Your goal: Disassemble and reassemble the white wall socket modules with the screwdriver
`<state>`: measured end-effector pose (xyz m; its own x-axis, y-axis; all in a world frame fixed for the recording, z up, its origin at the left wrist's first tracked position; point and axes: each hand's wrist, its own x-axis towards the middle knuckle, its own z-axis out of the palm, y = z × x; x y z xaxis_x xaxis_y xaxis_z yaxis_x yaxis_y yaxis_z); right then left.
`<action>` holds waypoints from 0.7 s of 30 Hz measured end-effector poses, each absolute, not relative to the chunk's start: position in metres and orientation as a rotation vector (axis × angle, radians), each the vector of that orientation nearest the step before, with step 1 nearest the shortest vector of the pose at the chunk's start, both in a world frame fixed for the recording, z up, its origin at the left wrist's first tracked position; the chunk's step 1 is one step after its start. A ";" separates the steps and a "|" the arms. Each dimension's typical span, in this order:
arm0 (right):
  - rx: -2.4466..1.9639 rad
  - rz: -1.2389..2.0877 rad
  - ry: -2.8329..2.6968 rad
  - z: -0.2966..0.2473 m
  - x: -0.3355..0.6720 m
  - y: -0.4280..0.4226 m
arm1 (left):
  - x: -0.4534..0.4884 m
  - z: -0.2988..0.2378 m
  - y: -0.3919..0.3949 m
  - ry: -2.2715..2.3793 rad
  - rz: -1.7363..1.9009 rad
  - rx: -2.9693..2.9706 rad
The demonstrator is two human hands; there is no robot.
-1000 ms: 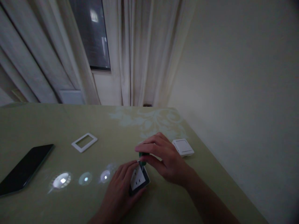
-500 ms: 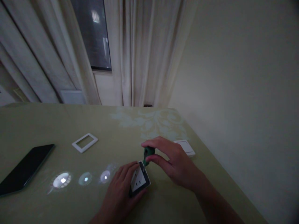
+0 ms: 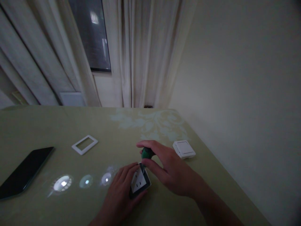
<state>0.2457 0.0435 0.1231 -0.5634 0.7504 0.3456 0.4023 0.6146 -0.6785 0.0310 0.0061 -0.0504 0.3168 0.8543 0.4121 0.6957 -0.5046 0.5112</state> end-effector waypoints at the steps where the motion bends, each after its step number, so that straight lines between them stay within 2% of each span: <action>1: -0.899 0.749 -2.234 0.126 0.248 0.042 | 0.031 -0.051 0.006 1.416 0.962 2.344; 6: -0.865 0.702 -2.283 0.126 0.251 0.040 | 0.031 -0.054 0.006 1.428 0.952 2.333; 13: -1.185 0.476 -1.995 0.106 0.231 0.047 | 0.032 -0.054 0.006 1.444 0.970 2.347; 21: -1.012 0.924 -2.155 0.112 0.246 0.054 | 0.017 -0.042 0.009 1.285 0.911 2.246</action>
